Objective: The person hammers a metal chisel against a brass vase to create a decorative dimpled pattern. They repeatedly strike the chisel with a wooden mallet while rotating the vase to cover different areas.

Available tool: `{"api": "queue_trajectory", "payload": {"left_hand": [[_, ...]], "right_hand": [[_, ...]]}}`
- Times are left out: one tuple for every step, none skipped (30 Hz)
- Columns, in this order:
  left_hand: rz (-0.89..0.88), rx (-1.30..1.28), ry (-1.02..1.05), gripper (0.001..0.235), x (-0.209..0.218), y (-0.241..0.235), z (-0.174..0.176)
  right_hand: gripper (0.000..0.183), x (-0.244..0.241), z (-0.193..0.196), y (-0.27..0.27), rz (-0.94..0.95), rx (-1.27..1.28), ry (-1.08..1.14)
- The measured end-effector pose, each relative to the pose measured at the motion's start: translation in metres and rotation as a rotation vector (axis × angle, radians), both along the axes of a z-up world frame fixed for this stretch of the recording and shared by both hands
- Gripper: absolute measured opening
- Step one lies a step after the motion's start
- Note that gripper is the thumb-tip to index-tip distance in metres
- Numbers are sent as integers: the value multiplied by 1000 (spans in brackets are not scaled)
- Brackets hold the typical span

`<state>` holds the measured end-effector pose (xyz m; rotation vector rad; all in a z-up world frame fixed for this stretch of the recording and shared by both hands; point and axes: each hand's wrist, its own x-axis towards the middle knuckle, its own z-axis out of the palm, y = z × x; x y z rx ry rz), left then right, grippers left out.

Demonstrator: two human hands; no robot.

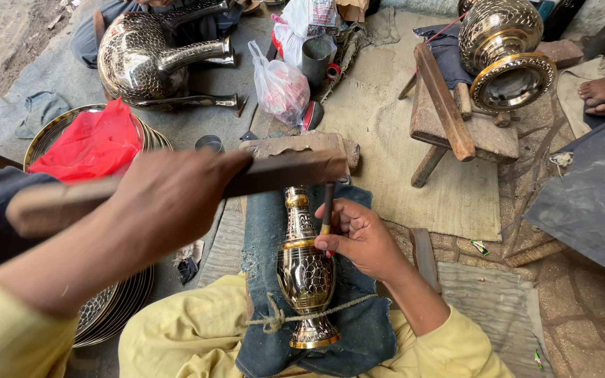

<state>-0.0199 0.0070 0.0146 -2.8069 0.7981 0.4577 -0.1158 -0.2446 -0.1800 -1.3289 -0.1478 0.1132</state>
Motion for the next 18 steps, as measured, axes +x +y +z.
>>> {"api": "queue_trajectory", "payload": {"left_hand": [[-22, -91, 5, 41, 7, -12, 4], [-45, -179, 11, 43, 13, -24, 8], [-86, -205, 5, 43, 17, -39, 9], [-128, -233, -1, 43, 20, -52, 10], [-199, -44, -25, 32, 24, -63, 13], [-269, 146, -45, 25, 27, -76, 14], [-241, 126, -29, 26, 28, -89, 14], [-211, 104, -22, 27, 30, -103, 14], [-181, 81, -14, 30, 32, -117, 14], [-236, 211, -46, 28, 31, -134, 13], [-292, 340, -78, 27, 29, -147, 11], [-345, 469, -116, 27, 29, -154, 11], [-375, 334, -128, 28, 29, -157, 10], [-408, 201, -129, 31, 26, -159, 7], [-439, 67, -130, 34, 22, -161, 6], [-470, 143, -150, 30, 19, -168, 8], [-500, 219, -170, 28, 13, -176, 13], [-528, 295, -187, 26, 7, -182, 17]], "right_hand": [[37, -4, 0, 3, -61, -2, 20], [38, -8, 0, 6, -124, -2, 41], [39, -11, 0, 9, -186, -2, 61], [39, -12, 0, 10, -219, 15, 91], [39, -12, -1, 12, -251, 31, 121], [39, -14, -2, 14, -284, 48, 156], [38, -18, -3, 16, -313, 46, 174], [38, -18, -3, 17, -341, 42, 184], [37, -18, -2, 17, -369, 38, 194], [36, -21, -3, 19, -385, 66, 174], [35, -24, -4, 21, -401, 94, 154], [35, -25, -4, 22, -415, 122, 127], [34, -25, -5, 23, -460, 111, 136], [34, -29, -6, 25, -506, 101, 154], [34, -32, -8, 28, -552, 92, 172], [34, -33, -9, 31, -577, 109, 151], [34, -34, -10, 34, -601, 126, 131], [34, -36, -11, 36, -625, 143, 113]]}}
